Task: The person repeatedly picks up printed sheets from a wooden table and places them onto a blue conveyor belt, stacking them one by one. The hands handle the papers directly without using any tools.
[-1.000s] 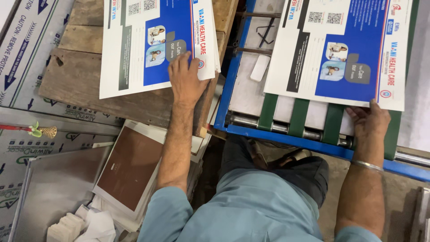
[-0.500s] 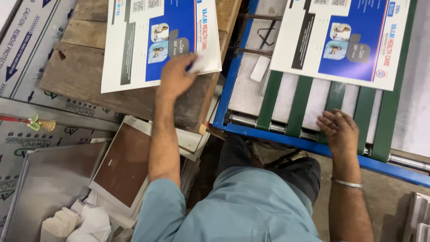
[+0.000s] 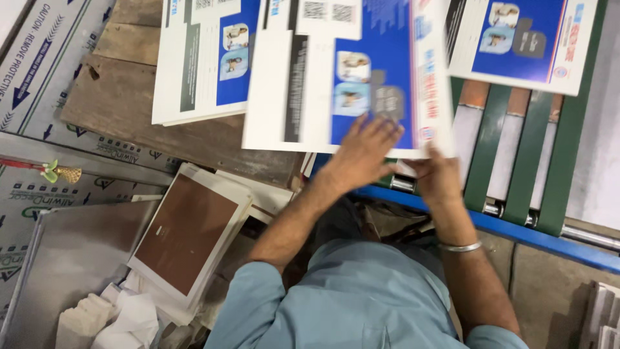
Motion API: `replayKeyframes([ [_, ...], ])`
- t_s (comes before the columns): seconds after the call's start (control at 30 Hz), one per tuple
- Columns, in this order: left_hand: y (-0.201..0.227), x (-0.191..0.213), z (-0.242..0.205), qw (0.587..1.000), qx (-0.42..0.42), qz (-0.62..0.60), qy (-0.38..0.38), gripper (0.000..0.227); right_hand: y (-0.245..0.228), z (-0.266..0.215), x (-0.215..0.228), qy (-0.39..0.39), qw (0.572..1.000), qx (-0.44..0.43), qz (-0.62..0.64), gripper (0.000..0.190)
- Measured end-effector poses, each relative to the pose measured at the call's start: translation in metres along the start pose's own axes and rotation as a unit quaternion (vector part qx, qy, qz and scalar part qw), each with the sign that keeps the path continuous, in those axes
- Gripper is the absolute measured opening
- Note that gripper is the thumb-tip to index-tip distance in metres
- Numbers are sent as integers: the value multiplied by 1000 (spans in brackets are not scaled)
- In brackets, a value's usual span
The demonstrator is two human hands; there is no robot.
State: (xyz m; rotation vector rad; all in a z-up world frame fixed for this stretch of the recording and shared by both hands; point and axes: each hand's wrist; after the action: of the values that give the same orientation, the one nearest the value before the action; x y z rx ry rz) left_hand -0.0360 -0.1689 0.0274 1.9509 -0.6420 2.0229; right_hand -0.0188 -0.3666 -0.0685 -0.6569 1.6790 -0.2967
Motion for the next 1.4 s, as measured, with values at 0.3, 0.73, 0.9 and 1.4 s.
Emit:
replayKeyframes([
  [0.3, -147, -11, -46, 970, 195, 58, 137, 60, -111, 24, 137, 115, 952, 283, -14, 35],
  [0.73, -151, -26, -58, 953, 212, 15, 215, 42, -103, -61, 229, 237, 913, 326, -67, 31],
  [0.9, -149, -29, -51, 935, 217, 110, 259, 51, -78, -94, 229, 228, 930, 288, -27, 33],
  [1.4, -155, -43, -55, 934, 227, 89, 262, 48, -107, 20, 183, 258, 920, 295, 3, 28],
])
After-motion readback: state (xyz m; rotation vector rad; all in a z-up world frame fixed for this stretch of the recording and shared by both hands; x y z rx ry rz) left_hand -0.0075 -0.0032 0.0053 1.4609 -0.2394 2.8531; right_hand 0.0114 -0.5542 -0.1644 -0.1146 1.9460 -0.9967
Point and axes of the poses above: each hand's wrist, its own z-axis towards the middle knuckle, its own x-axis out of the back of the hand, y = z × x, and after that the axes turned 14 degrees about z, right-handed
